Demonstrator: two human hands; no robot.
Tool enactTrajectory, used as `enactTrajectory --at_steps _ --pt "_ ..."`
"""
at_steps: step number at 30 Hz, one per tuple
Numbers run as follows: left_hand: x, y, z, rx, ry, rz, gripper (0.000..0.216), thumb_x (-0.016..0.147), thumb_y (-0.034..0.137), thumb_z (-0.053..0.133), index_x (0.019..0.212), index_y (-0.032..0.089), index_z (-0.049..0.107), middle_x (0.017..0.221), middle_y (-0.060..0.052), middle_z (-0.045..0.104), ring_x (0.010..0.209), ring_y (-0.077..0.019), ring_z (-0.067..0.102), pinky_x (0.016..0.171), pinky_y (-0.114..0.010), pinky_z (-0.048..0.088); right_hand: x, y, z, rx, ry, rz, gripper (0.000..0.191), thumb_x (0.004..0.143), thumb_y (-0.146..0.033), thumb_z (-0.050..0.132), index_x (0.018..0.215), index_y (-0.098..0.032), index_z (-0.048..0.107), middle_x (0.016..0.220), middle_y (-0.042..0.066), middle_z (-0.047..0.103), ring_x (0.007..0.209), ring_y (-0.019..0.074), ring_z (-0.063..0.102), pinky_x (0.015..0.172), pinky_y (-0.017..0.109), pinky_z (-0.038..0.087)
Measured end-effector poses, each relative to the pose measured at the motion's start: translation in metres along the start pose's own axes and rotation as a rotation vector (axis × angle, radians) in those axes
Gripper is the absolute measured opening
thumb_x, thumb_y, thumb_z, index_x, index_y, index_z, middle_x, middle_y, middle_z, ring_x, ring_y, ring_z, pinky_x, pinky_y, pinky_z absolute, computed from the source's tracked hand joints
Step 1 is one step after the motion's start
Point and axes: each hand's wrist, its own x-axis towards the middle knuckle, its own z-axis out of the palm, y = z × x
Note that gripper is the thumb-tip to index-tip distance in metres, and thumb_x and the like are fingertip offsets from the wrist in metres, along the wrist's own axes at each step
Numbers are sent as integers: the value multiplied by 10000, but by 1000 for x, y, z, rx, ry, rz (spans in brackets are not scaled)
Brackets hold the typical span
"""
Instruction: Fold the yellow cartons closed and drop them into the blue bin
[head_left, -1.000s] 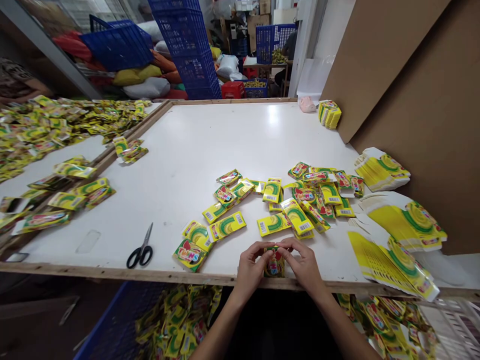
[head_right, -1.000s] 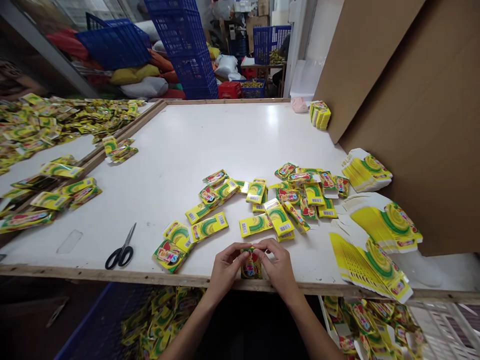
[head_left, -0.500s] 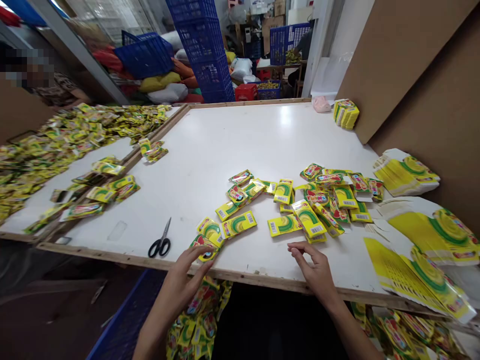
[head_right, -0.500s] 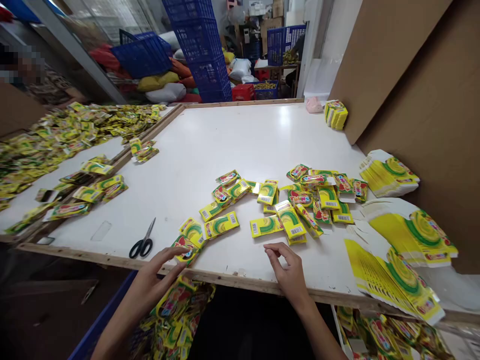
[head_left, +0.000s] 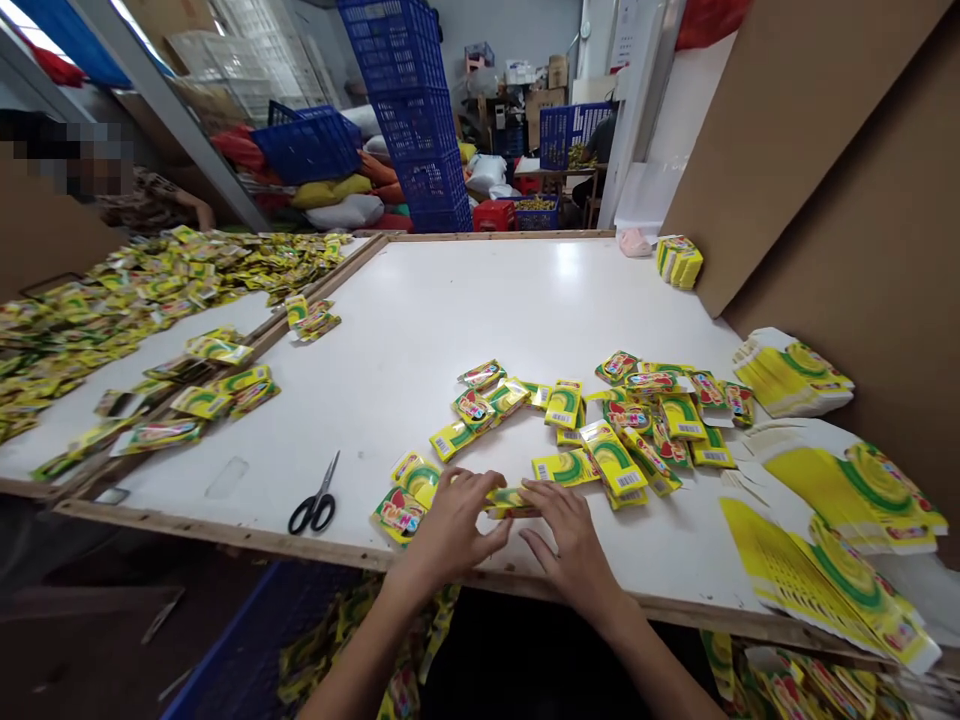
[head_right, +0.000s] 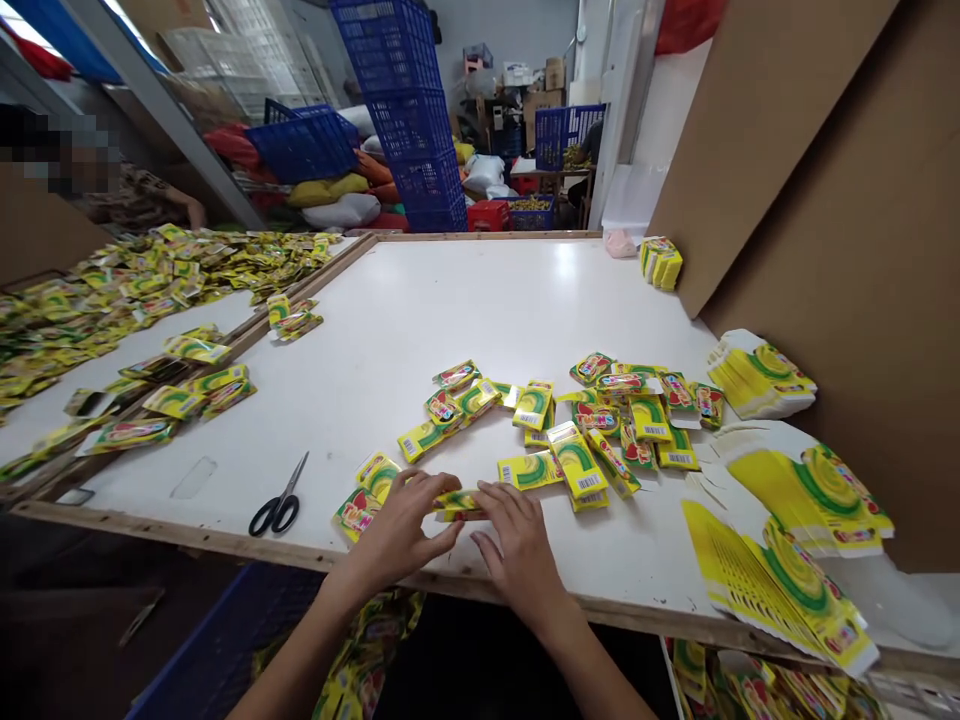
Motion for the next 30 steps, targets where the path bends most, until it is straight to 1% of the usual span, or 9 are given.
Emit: enactTrajectory --at_steps 2,6,8,11,14,20,24,27,30 --pt "-4 11 7 -255 15 -86 369 767 298 647 1110 249 520 962 -38 667 947 -242 606 854 -383 440 -1 1 6 121 -7 109 309 877 -191 554 1178 -261 543 1126 64 664 1061 251 606 920 424 467" --pt "-5 15 45 -834 204 -313 493 799 277 639 1181 251 328 931 -32 653 858 -202 641 706 -300 499 -14 8 17 402 109 330 379 886 -252 556 1233 -245 402 1123 73 652 1023 208 638 871 348 520" --pt "-6 16 64 -1013 250 -334 483 811 250 637 1154 257 298 899 -12 651 810 -175 650 718 -286 500 -21 12 18 424 172 342 382 891 -263 547 1237 -235 390 1143 86 634 1054 206 624 906 354 506" --pt "-8 20 82 -1159 340 -331 508 787 214 676 1126 279 303 997 -11 632 855 -154 655 768 -277 497 -26 15 14 411 191 326 308 906 -272 518 1203 -224 456 1141 93 621 1033 203 628 891 344 512" --pt "-9 25 90 -1242 368 -322 469 761 216 705 1085 278 372 1040 -7 614 882 -153 651 788 -283 503 -31 15 4 398 180 322 314 911 -265 507 1222 -228 487 1187 91 599 1039 199 624 873 325 521" --pt "-10 28 94 -1052 137 -276 149 833 280 626 937 174 631 908 -54 675 893 -198 634 825 -304 491 -30 19 -22 315 74 324 215 898 -271 527 1096 -217 594 1007 55 677 906 196 649 807 311 525" --pt "-3 27 91 -1037 187 -220 129 835 266 616 902 172 674 996 -79 676 967 -218 627 879 -326 482 -17 22 -29 206 107 259 161 898 -298 531 903 -209 666 921 60 682 901 213 638 810 335 510" --pt "-1 27 91 -1146 244 -225 208 813 240 642 1016 198 631 1020 -69 679 982 -214 632 883 -336 487 -12 24 -26 230 204 262 186 887 -299 555 1029 -213 640 917 59 679 853 197 642 771 329 529" --pt "-2 27 90 -1144 224 -211 209 821 237 635 1026 198 632 1014 -68 683 973 -210 634 886 -338 489 -15 24 -25 240 188 212 201 894 -289 552 1057 -231 655 963 60 688 895 198 646 803 342 531"
